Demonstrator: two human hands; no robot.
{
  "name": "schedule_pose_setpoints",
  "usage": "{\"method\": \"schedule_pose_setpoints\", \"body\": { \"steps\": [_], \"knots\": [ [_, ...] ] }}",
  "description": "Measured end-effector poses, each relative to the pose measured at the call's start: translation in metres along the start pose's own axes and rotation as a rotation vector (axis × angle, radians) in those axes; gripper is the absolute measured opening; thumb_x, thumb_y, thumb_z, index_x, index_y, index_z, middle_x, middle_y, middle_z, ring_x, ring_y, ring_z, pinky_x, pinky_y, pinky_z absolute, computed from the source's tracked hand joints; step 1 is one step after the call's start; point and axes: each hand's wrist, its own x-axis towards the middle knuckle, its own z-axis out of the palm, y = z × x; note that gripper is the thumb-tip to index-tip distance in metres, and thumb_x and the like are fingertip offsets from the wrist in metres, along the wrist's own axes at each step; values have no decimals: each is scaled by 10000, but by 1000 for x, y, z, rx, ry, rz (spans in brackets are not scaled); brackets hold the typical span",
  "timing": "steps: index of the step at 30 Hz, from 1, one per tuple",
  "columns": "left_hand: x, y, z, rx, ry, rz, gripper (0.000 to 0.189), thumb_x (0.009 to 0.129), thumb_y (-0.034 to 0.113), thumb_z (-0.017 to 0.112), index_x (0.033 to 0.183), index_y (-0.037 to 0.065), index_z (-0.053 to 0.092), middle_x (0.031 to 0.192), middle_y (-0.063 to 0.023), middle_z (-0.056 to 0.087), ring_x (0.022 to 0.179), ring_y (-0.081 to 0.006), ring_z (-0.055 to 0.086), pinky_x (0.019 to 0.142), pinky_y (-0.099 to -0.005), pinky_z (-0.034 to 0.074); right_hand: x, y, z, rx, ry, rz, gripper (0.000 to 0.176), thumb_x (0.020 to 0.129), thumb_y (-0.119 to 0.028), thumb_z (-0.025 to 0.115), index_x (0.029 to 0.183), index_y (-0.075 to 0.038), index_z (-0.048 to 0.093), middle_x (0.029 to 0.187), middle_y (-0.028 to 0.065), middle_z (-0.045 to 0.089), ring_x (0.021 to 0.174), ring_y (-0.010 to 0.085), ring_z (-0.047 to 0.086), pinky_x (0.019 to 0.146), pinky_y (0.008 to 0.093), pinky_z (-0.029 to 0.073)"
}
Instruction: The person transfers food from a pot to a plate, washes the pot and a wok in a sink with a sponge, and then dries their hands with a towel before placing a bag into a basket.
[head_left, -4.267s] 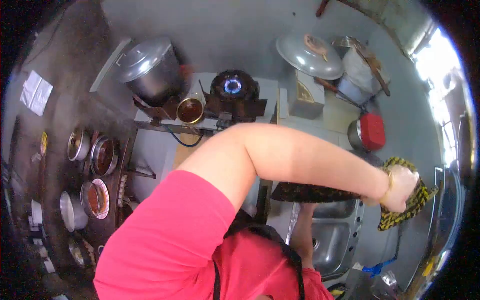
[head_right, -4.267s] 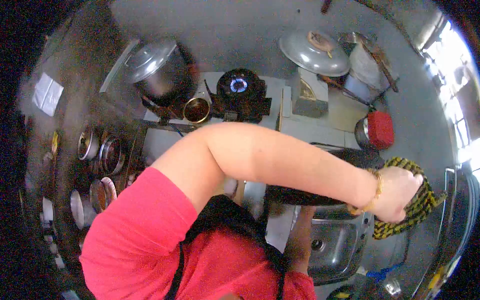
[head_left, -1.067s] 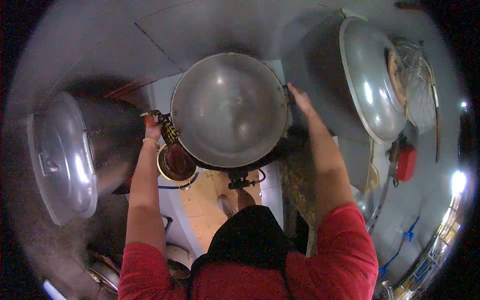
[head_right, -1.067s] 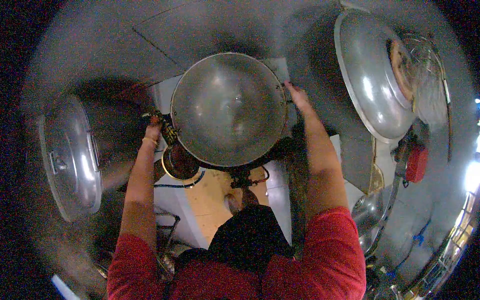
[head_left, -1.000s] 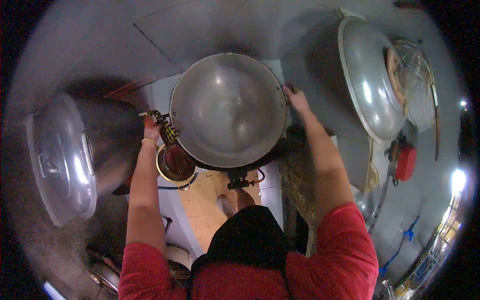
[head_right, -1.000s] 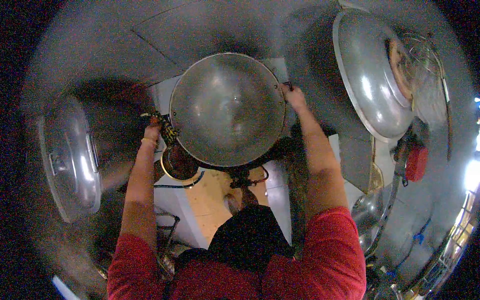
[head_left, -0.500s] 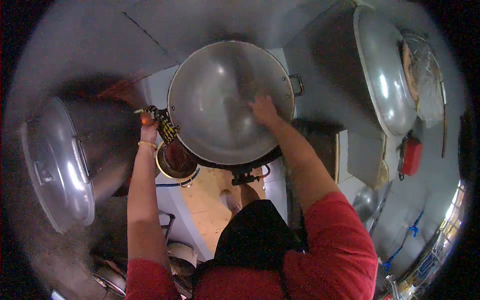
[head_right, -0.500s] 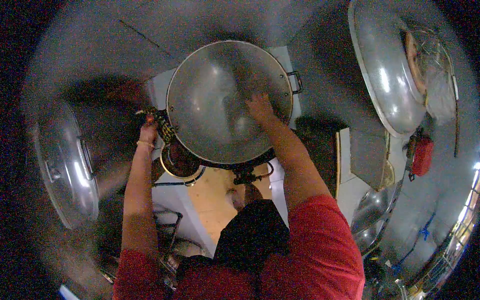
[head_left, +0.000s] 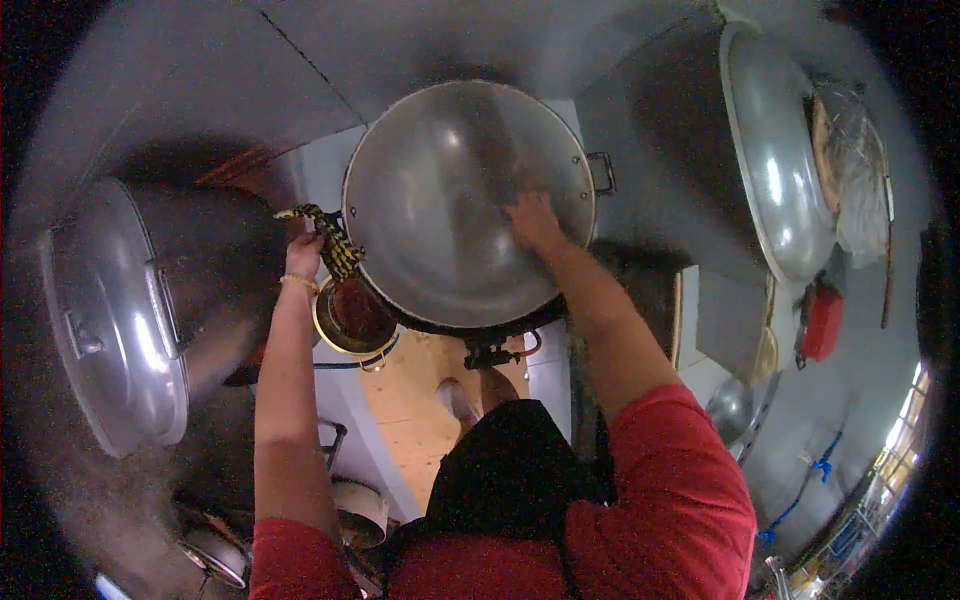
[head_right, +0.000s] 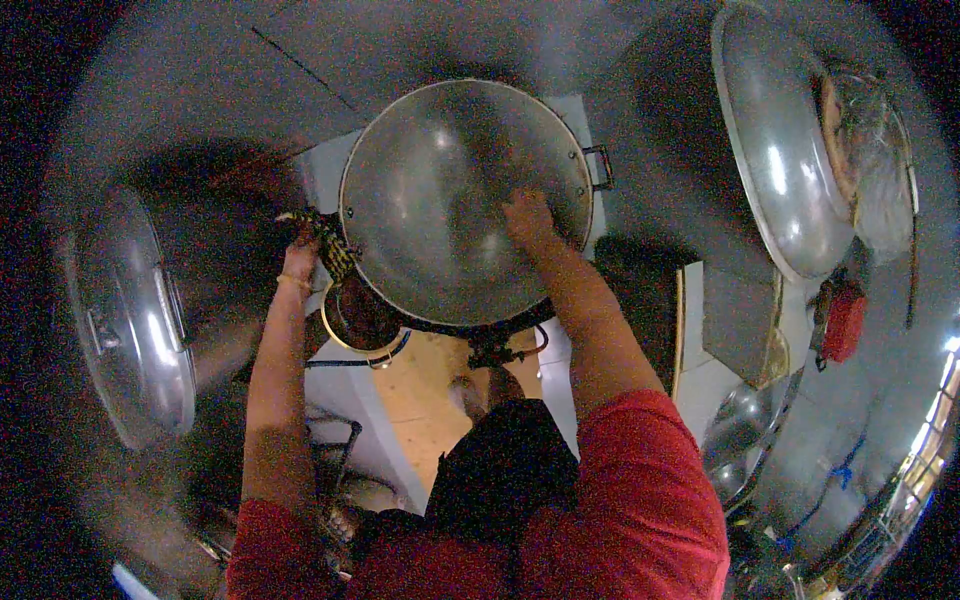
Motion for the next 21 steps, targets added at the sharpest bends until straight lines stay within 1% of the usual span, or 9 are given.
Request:
{"method": "schedule_pose_setpoints", "body": {
  "steps": [3, 7, 10, 12, 14, 17, 18, 20, 21],
  "knots": [
    [-16, 26, -1, 29, -30, -17, 317, 782, 223, 579, 982, -23, 598, 894, -125, 626, 828, -202, 575, 739, -306, 423, 4, 4, -14, -24, -193, -41, 305, 819, -265, 452, 1056, -112, 567, 1138, 164, 482, 1109, 331, 420, 955, 477, 277],
    [0, 18, 2, 184, -24, 59, 324, 785, 229, 579, 992, -19, 593, 914, -124, 626, 851, -204, 577, 745, -309, 421, -15, 39, -69, 320, 71, 493, 315, 764, -180, 520, 1051, -50, 529, 1064, 162, 495, 1018, 322, 444, 832, 496, 341],
    [38, -41, 9, 384, -20, 111, 325, 788, 233, 582, 986, -24, 588, 913, -115, 625, 858, -193, 572, 749, -304, 415, -46, 68, -103, 134, 711, 753, 391, 776, -192, 526, 1127, -36, 454, 1065, 152, 470, 991, 312, 439, 802, 460, 355],
    [52, -75, 15, 456, 57, 353, 308, 796, 230, 572, 979, -16, 593, 930, -126, 617, 873, -224, 568, 765, -315, 409, -50, 98, -85, 221, 717, 783, 420, 825, -272, 493, 1153, -16, 441, 1126, 184, 467, 1042, 345, 436, 851, 438, 353],
    [47, -66, 16, -40, 2, 138, 311, 804, 249, 551, 979, -3, 600, 1012, -154, 595, 930, -289, 557, 803, -343, 400, -49, 120, -68, 764, 524, 729, 499, 865, -379, 426, 1183, 5, 429, 1191, 218, 450, 1108, 367, 418, 905, 401, 342],
    [-24, 45, 0, 213, 1, -154, 309, 803, 255, 552, 954, -10, 602, 1021, -157, 592, 948, -288, 553, 816, -337, 398, -44, 116, -82, 865, 314, 753, 558, 866, -444, 391, 1186, 8, 450, 1192, 238, 456, 1130, 357, 419, 937, 365, 333],
    [-14, 30, -2, 213, 2, -150, 309, 803, 255, 552, 954, -10, 602, 1021, -157, 592, 948, -288, 553, 816, -337, 398, -43, 115, -84, 845, 241, 753, 547, 863, -439, 398, 1176, 4, 467, 1184, 237, 464, 1126, 349, 426, 939, 368, 333],
    [22, -22, -3, 879, -48, 353, 316, 793, 263, 579, 950, -10, 608, 988, -152, 611, 928, -240, 571, 805, -315, 404, -41, 116, -85, 883, 245, 740, 549, 860, -444, 397, 1167, 4, 476, 1181, 234, 468, 1117, 350, 434, 940, 368, 333],
    [25, -27, 2, 879, -44, 355, 316, 793, 263, 579, 950, -10, 608, 988, -152, 611, 928, -240, 571, 805, -315, 404, -40, 117, -84, 920, 241, 729, 552, 858, -450, 396, 1158, 4, 484, 1178, 231, 473, 1108, 352, 443, 942, 367, 333]
  ]
}}
